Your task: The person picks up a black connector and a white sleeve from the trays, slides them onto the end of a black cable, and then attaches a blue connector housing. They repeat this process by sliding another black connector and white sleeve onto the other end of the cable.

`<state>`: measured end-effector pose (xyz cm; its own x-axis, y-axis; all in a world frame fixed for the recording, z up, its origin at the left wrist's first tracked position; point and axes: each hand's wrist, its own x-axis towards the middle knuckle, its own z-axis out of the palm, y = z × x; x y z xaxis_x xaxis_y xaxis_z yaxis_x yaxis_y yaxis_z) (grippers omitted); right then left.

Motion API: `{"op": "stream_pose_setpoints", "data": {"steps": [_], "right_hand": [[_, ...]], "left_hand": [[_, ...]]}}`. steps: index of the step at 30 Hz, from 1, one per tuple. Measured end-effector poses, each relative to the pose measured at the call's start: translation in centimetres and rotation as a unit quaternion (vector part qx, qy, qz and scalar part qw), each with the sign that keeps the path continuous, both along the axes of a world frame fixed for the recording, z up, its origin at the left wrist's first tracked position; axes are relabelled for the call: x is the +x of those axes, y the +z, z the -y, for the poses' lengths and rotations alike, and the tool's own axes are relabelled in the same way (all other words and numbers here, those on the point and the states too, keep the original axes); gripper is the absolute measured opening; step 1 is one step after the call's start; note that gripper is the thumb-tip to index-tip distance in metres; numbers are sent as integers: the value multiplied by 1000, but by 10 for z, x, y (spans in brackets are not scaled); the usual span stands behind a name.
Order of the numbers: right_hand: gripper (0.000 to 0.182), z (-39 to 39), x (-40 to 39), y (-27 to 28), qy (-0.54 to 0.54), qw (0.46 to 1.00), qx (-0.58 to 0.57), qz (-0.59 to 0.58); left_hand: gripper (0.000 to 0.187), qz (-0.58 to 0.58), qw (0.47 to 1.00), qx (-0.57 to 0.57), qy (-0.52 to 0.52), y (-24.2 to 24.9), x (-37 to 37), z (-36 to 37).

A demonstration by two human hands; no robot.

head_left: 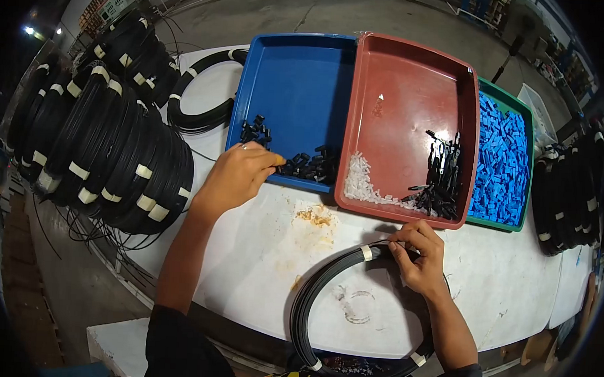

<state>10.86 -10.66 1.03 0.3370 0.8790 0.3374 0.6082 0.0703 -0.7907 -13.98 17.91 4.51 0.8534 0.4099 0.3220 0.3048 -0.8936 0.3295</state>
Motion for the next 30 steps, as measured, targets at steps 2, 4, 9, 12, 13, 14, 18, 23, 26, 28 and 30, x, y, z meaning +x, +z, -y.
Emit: {"op": "stream_pose_setpoints", "data": {"steps": [2,4,9,12,13,14,18,23,26,28,30], "right_hand": [[11,1,1,1,11,1000,-7,-10],[10,2,2,0,19,1000,-7,-23],[10,1,3,2,26,999,-11,-27],[9,3,3,2,17,999,-17,-32],[9,2,4,2,18,999,-14,-37],[9,1,4,2,21,999,-10,-42],[9,2,7,0,28,998,-24,-55],[9,2,9,-3,36,998,-8,-60],[9,2,8,-2,30,998,-10,-61],[9,3,9,-3,28,997,-11,-64],[10,3,10,-3,29,997,-11,-69]], "left_hand": [[20,11,1000,10,-7,-8,16,-7],[20,0,999,30,-15,-15,34,-8],[18,-25,997,76,-11,-24,59,-22],[22,5,995,99,31,-20,59,-34],[25,31,993,100,51,-18,59,-35],[28,28,996,77,42,-19,59,-35],[29,-11,999,15,-51,-14,62,-18],[30,-19,996,16,-84,-27,71,-8],[21,2,998,47,-29,-25,73,-12],[21,-10,995,96,-4,-25,68,-22],[23,3,991,132,24,-25,64,-27]]}}
